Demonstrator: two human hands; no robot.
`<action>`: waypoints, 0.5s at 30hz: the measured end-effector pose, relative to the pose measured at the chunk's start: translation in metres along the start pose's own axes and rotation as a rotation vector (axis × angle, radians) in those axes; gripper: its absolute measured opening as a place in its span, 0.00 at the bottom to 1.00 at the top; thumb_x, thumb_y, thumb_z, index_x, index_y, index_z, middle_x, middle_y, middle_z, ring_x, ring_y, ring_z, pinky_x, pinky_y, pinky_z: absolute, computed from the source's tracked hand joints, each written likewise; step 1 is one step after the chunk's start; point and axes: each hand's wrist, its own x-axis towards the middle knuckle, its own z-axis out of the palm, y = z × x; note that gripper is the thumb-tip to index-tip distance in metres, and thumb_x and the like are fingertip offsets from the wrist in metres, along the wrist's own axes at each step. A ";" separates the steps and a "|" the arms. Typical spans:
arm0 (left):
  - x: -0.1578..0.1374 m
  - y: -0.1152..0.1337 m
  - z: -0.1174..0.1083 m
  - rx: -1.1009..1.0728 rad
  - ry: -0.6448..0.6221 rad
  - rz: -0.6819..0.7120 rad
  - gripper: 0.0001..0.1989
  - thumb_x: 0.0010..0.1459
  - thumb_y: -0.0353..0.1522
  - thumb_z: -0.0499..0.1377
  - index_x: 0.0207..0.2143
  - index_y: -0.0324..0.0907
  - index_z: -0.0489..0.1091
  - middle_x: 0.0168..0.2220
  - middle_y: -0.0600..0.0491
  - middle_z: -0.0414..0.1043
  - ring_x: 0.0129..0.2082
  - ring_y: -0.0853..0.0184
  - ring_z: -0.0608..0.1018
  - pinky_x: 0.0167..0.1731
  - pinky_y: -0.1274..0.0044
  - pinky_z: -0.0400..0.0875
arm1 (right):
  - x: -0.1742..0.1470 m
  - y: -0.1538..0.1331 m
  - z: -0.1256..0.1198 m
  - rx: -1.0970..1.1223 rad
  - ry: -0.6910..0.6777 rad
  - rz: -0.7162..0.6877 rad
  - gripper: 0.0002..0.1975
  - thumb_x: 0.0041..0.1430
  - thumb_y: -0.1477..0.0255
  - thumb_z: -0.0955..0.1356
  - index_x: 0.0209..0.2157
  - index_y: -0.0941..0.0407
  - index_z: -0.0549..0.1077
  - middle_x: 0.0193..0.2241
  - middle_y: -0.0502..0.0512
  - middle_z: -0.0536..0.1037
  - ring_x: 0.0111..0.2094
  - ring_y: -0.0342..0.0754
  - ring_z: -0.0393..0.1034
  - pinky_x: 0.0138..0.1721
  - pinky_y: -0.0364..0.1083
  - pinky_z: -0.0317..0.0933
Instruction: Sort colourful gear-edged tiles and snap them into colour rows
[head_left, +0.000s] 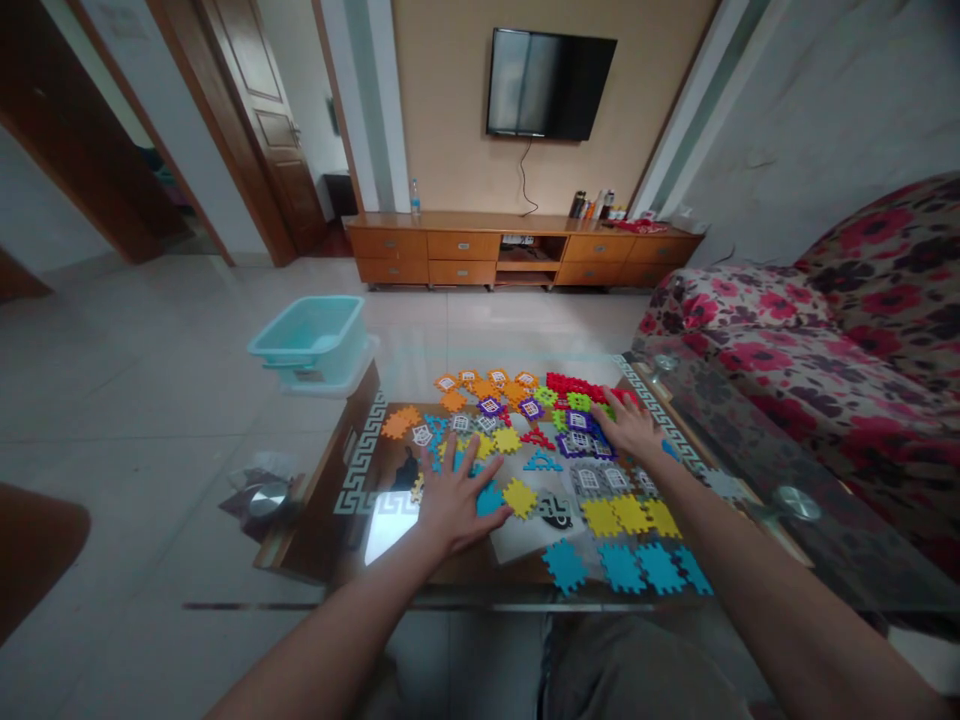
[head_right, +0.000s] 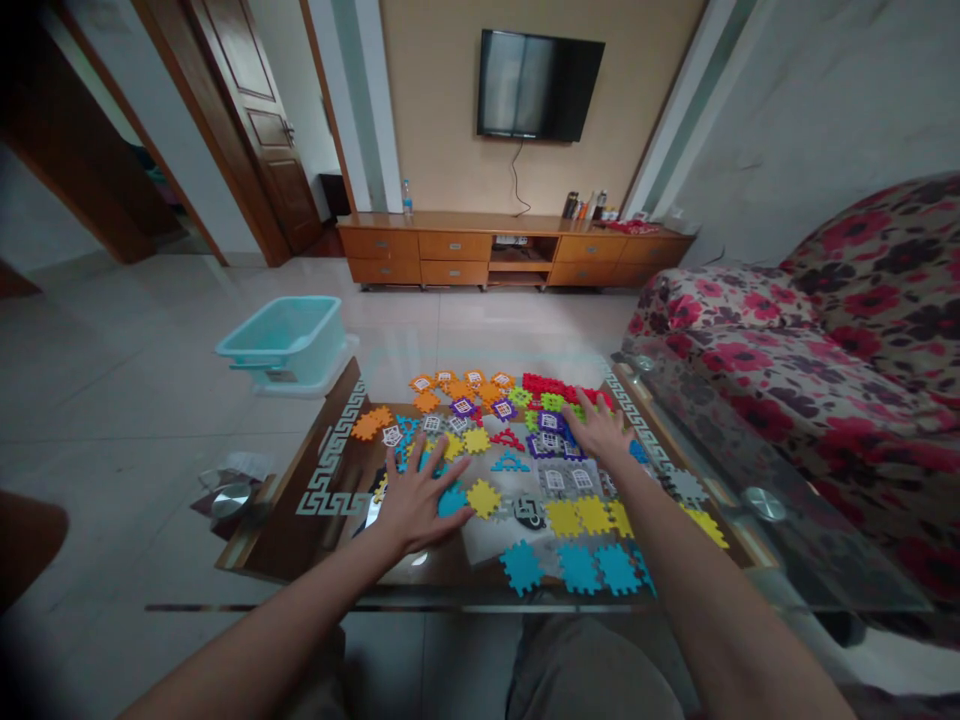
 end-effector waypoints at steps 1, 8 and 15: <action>0.000 -0.004 0.000 0.008 0.011 -0.034 0.38 0.54 0.62 0.50 0.66 0.66 0.56 0.71 0.55 0.48 0.70 0.35 0.42 0.58 0.36 0.30 | -0.003 -0.015 0.005 -0.020 -0.010 -0.048 0.41 0.58 0.37 0.53 0.68 0.39 0.54 0.70 0.61 0.52 0.66 0.77 0.47 0.56 0.82 0.40; -0.003 -0.016 0.004 0.022 0.059 -0.142 0.46 0.54 0.62 0.49 0.71 0.56 0.45 0.73 0.49 0.40 0.70 0.39 0.44 0.63 0.44 0.36 | -0.046 -0.135 0.036 -0.082 -0.123 -0.312 0.36 0.63 0.41 0.52 0.68 0.39 0.54 0.71 0.53 0.48 0.70 0.71 0.36 0.61 0.78 0.28; -0.003 -0.019 0.009 0.031 0.093 -0.210 0.48 0.55 0.62 0.46 0.71 0.47 0.46 0.73 0.45 0.36 0.71 0.42 0.40 0.64 0.45 0.33 | -0.090 -0.241 0.060 0.222 -0.365 -0.533 0.33 0.68 0.47 0.49 0.64 0.45 0.63 0.69 0.55 0.56 0.69 0.60 0.43 0.65 0.67 0.36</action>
